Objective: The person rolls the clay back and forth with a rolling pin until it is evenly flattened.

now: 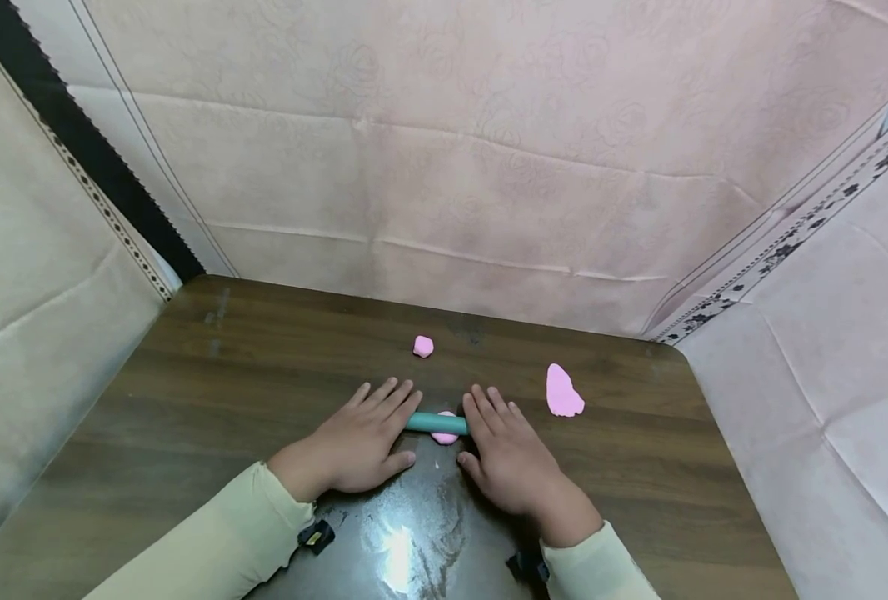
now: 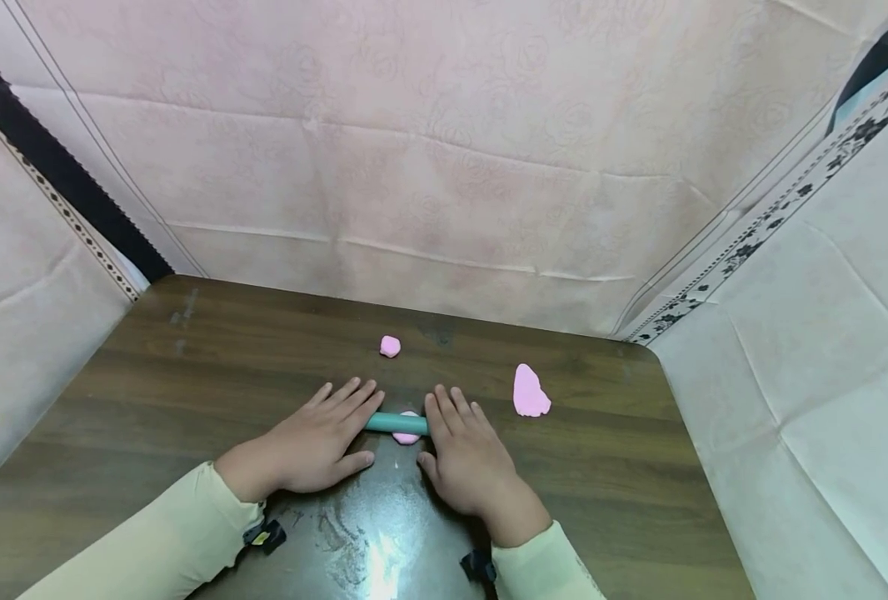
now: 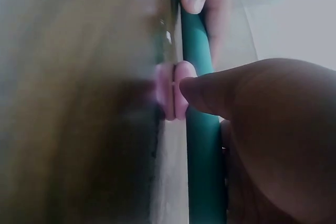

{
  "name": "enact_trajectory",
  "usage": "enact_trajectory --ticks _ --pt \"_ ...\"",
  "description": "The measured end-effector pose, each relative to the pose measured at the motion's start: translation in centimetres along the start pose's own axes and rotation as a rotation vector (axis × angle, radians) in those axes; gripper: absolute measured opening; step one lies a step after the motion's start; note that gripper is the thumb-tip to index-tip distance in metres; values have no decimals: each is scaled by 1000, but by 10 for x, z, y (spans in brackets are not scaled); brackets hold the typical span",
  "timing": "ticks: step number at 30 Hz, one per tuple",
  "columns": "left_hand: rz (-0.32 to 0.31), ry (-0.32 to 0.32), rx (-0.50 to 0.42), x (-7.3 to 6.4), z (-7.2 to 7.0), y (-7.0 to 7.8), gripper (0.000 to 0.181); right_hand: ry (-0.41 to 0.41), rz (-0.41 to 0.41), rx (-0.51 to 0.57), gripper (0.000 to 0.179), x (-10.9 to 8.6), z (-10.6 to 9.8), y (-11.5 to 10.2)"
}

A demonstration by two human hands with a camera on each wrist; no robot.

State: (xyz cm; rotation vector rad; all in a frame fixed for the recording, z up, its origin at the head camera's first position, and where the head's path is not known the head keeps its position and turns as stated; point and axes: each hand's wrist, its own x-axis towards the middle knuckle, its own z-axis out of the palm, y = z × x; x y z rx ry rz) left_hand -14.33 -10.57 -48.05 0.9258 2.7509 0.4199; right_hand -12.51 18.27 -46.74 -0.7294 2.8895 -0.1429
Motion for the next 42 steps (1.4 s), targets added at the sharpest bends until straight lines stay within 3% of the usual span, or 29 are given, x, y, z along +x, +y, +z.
enact_trajectory --ticks 24,33,42 --pt "45 -59 28 -45 -2 27 95 -4 -27 -4 84 -47 6 -28" --pt "39 -190 -80 -58 -19 34 98 -4 -25 -13 82 -67 -1 -40" --pt "10 -254 -175 -69 -29 40 94 -65 -15 1 79 -75 -8 -49"
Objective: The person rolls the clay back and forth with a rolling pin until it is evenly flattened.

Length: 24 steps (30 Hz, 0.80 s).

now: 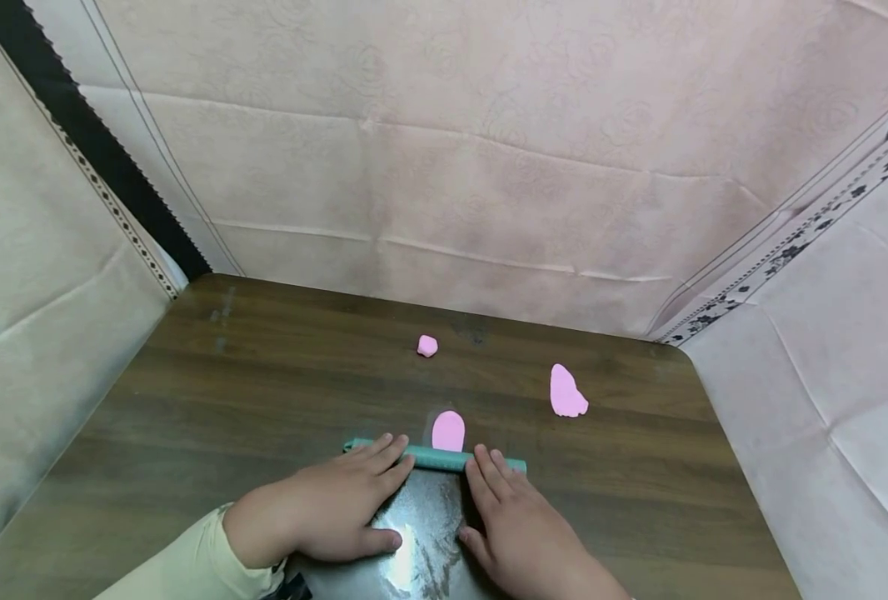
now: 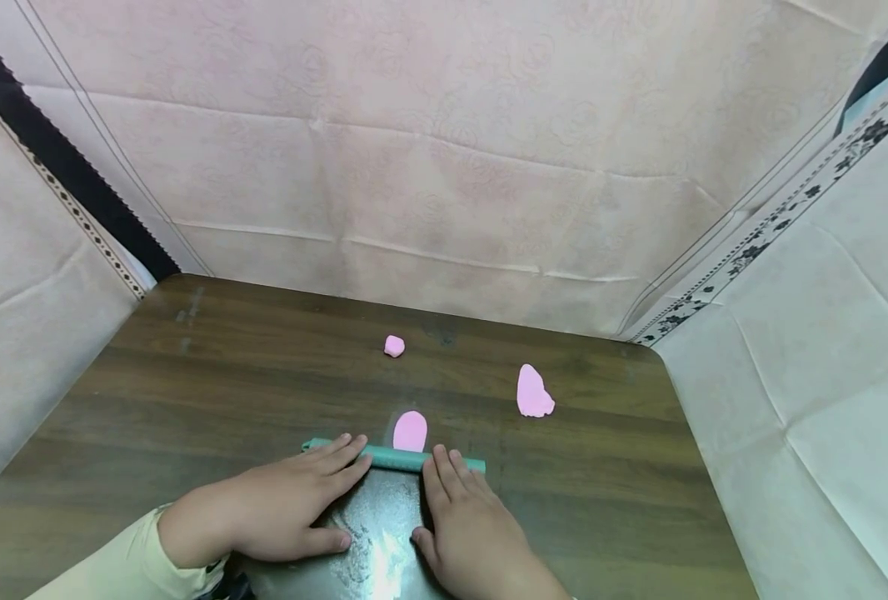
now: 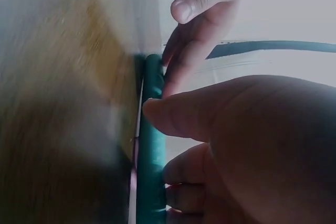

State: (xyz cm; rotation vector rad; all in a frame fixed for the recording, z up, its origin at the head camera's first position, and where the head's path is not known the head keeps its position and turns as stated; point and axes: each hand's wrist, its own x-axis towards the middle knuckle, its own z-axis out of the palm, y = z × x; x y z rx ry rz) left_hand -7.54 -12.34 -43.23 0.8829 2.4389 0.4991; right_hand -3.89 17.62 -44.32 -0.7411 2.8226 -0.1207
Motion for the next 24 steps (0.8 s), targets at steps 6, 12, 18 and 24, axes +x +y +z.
enact_trajectory --ticks 6,12,18,24 --pt "-8 -31 -35 -4 -1 5 93 -11 -6 -16 78 -2 0 -3" --pt "3 -17 -31 -2 2 8 95 -15 12 13 81 -1 3 -6" --pt "10 7 -40 5 11 4 101 3 37 83 92 3 11 -7" --pt "27 92 -7 21 22 -6 106 111 22 32 95 14 23 -2"
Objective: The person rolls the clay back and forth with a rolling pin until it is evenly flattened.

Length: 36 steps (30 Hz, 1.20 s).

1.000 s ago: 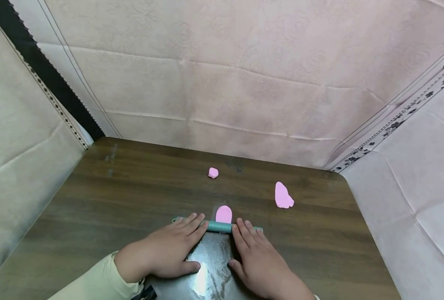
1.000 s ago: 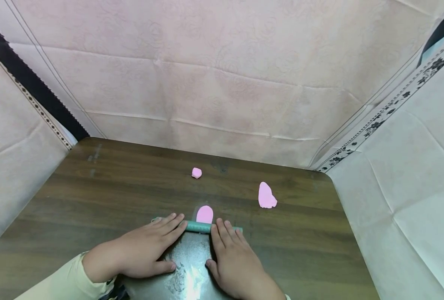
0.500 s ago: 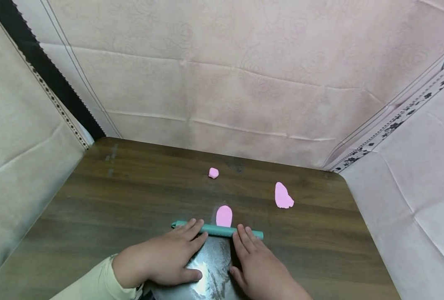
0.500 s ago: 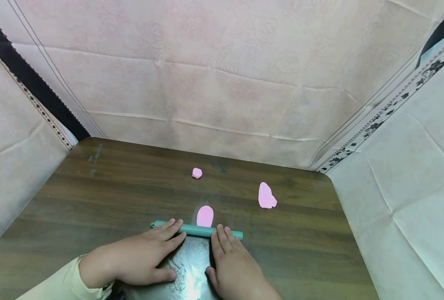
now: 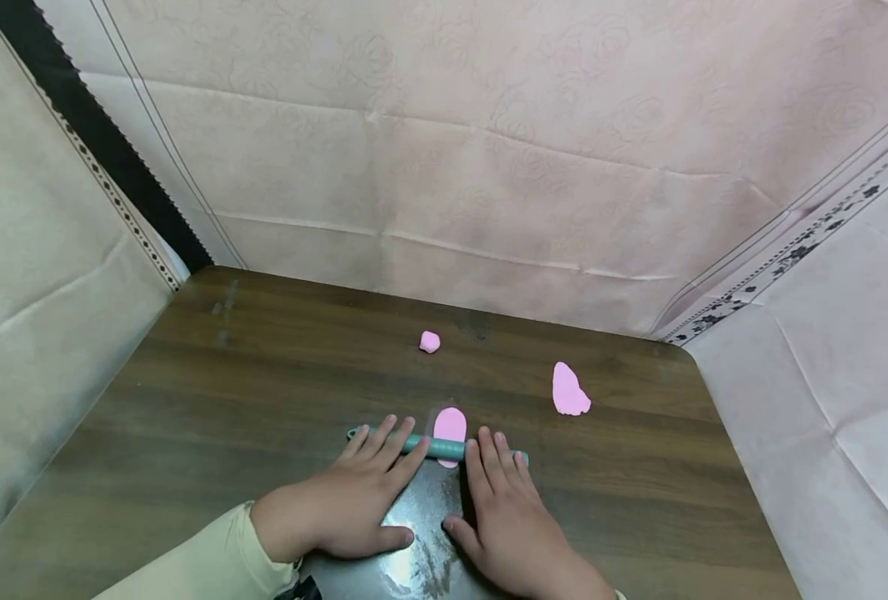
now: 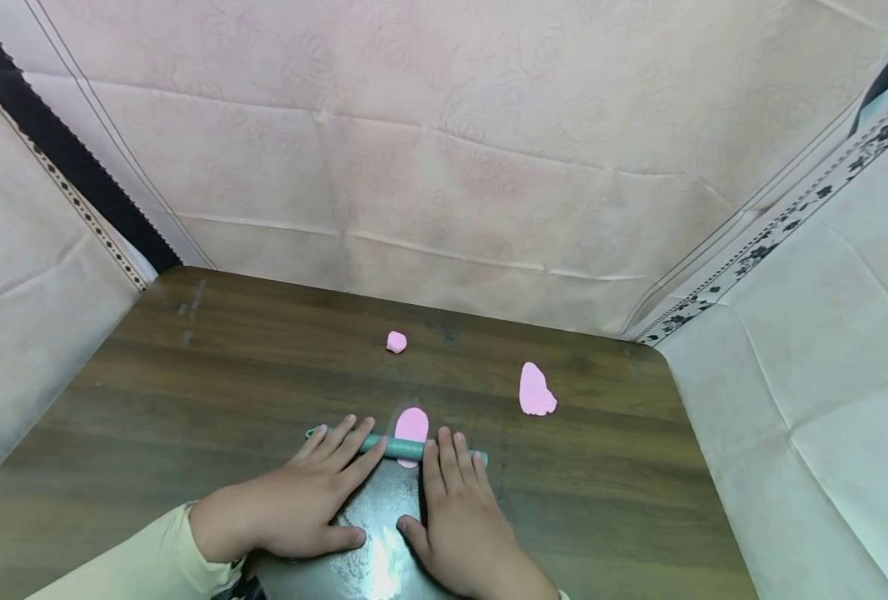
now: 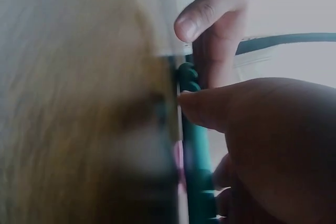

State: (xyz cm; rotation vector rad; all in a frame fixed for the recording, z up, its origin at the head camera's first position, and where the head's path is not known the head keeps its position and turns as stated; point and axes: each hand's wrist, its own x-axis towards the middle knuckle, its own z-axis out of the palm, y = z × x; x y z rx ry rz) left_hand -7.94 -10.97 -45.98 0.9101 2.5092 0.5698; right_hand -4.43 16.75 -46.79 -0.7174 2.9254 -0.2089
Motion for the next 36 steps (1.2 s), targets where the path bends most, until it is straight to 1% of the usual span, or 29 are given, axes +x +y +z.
enact_trajectory --ticks 5,9,14,18,25,29,36 --pt "6 95 57 14 9 -11 103 50 9 -23 93 12 6 6" --pt "3 137 84 25 10 -18 99 37 25 -8 91 24 5 12" --pt "-31 164 82 40 4 -24 92 -1 47 7 89 44 2 22" --pt "-66 185 88 50 0 -26 87 -25 59 13 87 60 0 31" --pt "-116 225 142 68 -10 -27 72 -9 62 -15 82 80 -10 44" --pt "-125 235 144 76 -18 -31 66 -14 70 2 80 89 -16 49" --pt "-132 267 127 92 -29 -40 67 -25 61 71 76 108 -25 60"
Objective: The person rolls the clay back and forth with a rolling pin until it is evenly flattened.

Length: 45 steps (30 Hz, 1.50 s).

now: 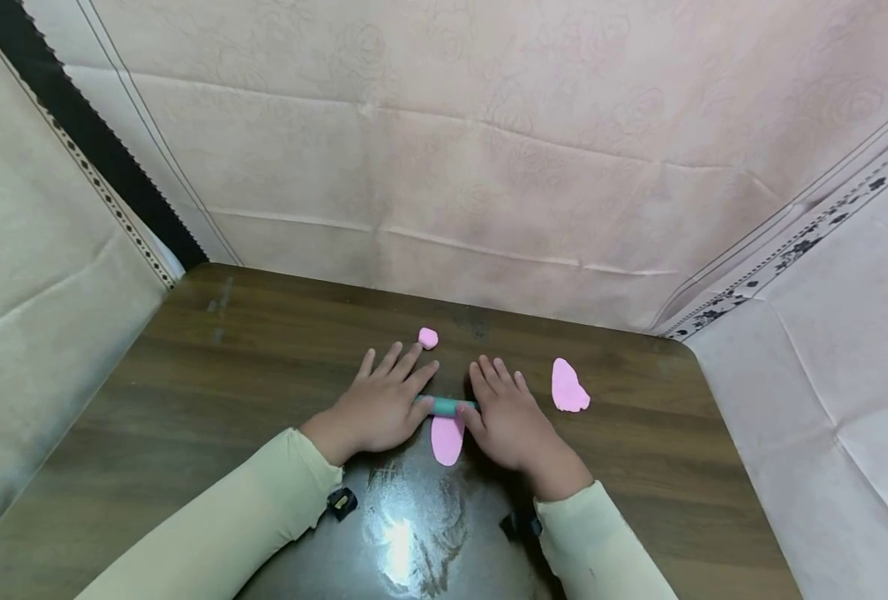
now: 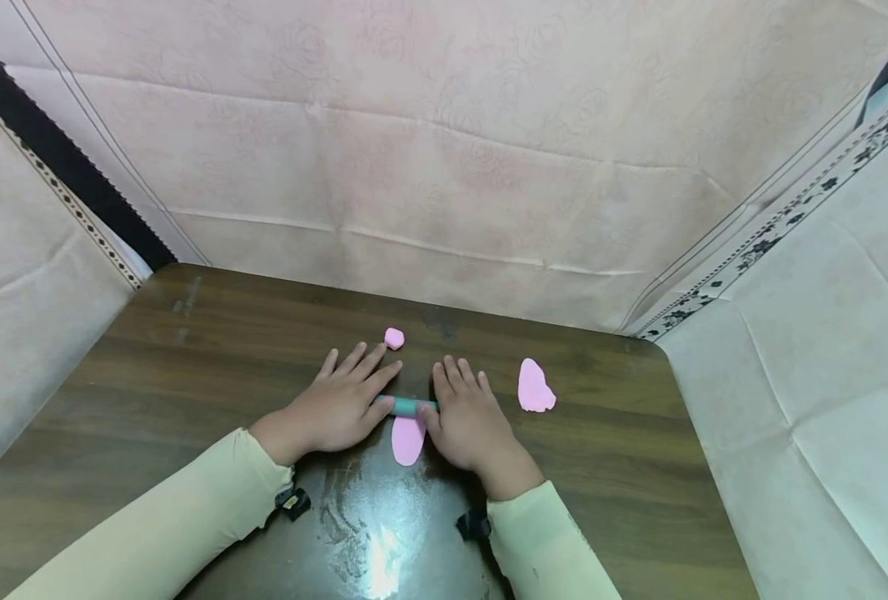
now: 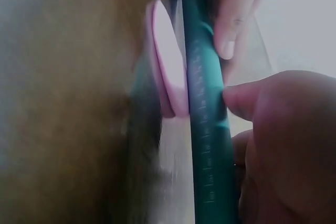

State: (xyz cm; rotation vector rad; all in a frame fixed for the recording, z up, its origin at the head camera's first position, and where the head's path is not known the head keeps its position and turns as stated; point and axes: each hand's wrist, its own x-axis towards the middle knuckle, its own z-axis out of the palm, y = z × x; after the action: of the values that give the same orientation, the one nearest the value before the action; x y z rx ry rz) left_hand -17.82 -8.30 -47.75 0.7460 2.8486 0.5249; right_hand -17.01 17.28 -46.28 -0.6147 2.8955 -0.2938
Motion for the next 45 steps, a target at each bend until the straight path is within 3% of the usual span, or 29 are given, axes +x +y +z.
enact_trajectory --ticks 13,19,23,32,45 --pt "-60 25 -53 37 -4 -12 72 -101 61 67 78 34 -6 15" --pt "-106 -12 -22 47 -4 -15 75 -121 65 83 80 44 -3 20" --pt "-104 -18 -14 51 -5 -15 75 -123 76 89 80 48 -1 23" --pt "-77 -31 -13 48 -3 -18 74 -111 54 72 83 43 4 21" --pt "-36 -67 30 23 -3 -5 71 -72 -56 -71 96 13 3 8"
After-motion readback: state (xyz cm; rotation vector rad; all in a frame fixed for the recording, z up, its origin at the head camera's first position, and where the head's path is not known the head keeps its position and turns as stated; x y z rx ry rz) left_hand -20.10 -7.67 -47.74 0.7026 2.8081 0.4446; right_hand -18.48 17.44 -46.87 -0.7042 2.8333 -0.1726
